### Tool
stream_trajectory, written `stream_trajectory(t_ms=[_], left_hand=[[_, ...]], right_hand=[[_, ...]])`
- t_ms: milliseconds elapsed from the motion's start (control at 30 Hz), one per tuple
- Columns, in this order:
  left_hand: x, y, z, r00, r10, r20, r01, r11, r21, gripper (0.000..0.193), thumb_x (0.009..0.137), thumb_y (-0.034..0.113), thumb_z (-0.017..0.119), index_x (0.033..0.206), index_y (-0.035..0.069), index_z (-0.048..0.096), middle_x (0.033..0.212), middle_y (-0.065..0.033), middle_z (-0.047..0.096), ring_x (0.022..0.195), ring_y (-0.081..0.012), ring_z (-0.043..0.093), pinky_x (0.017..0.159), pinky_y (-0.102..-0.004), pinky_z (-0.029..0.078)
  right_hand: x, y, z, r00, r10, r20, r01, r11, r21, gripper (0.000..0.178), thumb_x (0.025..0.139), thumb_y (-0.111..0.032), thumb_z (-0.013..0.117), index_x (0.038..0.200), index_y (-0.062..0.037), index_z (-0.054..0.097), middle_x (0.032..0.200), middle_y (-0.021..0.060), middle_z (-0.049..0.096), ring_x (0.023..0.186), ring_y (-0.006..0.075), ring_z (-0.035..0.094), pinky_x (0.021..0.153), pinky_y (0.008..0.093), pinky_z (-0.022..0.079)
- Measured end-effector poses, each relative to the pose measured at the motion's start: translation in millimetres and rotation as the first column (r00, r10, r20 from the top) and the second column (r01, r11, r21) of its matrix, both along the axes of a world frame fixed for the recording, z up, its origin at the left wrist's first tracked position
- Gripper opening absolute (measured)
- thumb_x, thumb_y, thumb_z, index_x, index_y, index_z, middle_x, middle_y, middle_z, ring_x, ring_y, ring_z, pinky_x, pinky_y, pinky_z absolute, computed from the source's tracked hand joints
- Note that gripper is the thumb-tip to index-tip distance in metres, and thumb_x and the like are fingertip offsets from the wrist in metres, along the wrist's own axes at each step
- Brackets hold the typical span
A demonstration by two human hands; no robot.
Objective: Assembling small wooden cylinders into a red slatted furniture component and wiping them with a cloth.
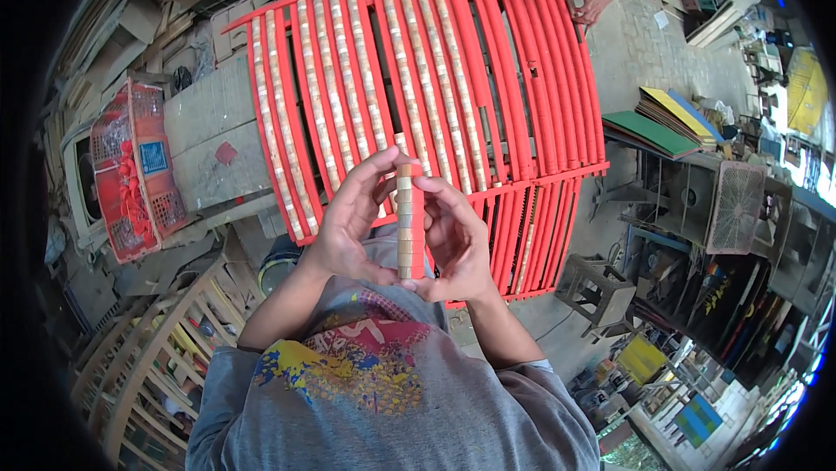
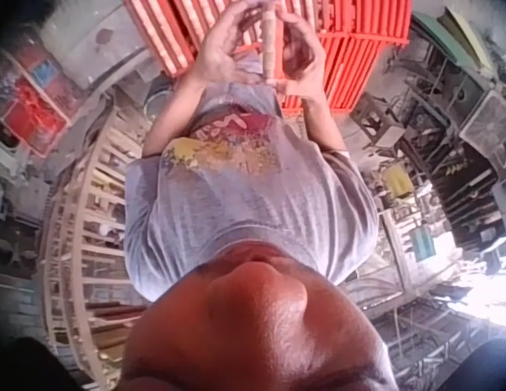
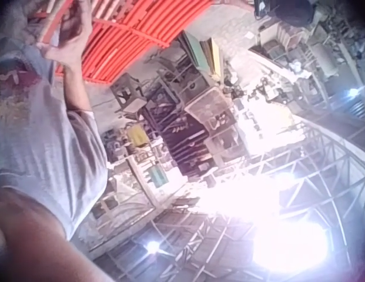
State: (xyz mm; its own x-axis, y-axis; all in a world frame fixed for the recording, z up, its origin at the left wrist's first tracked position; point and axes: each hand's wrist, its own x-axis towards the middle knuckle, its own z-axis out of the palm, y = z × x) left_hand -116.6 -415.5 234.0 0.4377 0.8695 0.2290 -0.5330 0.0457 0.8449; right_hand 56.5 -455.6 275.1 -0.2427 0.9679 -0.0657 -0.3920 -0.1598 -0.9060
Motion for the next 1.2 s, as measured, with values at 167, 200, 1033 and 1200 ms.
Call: stream_trajectory(t_ms=[167,200,1033,1200], left_hand=[[-11.1,-12.9,1.5,0.983,0.171,0.068,-0.164,0.982,-0.091,0.133,0.054,0.029,0.096,0.155,-0.001,0.015,0.143,-0.0173,0.042,0.136,-0.0266,0.041,0.116,-0.0417,0.029],[-17.0,-16.1,2.9,0.977,0.206,0.05,-0.202,0.976,-0.076,0.133,0.055,0.031,0.095,0.155,-0.001,0.013,0.142,-0.0169,0.043,0.135,-0.0261,0.042,0.116,-0.0413,0.029],[-215.2,-100.1,-9.8,0.612,0.781,-0.121,-0.748,0.523,-0.409,0.132,0.062,0.043,0.086,0.153,-0.006,0.005,0.141,-0.0227,0.048,0.129,-0.0316,0.053,0.115,-0.0446,0.035],[-255.0,-113.3,-19.3,0.607,0.779,-0.158,-0.752,0.498,-0.432,0.132,0.061,0.046,0.086,0.153,-0.006,0.008,0.14,-0.0244,0.049,0.129,-0.0325,0.053,0.115,-0.0451,0.035]], right_hand=[[-20.0,5.3,-6.0,0.993,0.052,-0.102,-0.062,0.993,-0.102,0.111,0.059,-0.012,0.092,0.148,0.0036,0.029,0.146,0.0182,0.039,0.132,0.0278,0.045,0.11,0.0417,0.038],[-25.2,6.8,-9.0,0.991,0.092,-0.096,-0.104,0.985,-0.135,0.112,0.059,-0.016,0.093,0.149,0.002,0.029,0.146,0.018,0.039,0.13,0.0274,0.046,0.108,0.0426,0.038],[-402.1,107.0,-268.8,0.397,-0.233,0.888,-0.72,0.52,0.459,0.035,0.088,-0.026,0.064,0.115,-0.0046,0.066,0.115,0.0197,0.067,0.111,0.0359,0.061,0.1,0.0415,0.047],[-420.6,134.6,-338.6,0.24,-0.065,0.969,-0.818,0.524,0.238,0.024,0.085,-0.018,0.069,0.105,-0.0048,0.071,0.1,0.0133,0.071,0.094,0.0313,0.067,0.084,0.0424,0.052]])
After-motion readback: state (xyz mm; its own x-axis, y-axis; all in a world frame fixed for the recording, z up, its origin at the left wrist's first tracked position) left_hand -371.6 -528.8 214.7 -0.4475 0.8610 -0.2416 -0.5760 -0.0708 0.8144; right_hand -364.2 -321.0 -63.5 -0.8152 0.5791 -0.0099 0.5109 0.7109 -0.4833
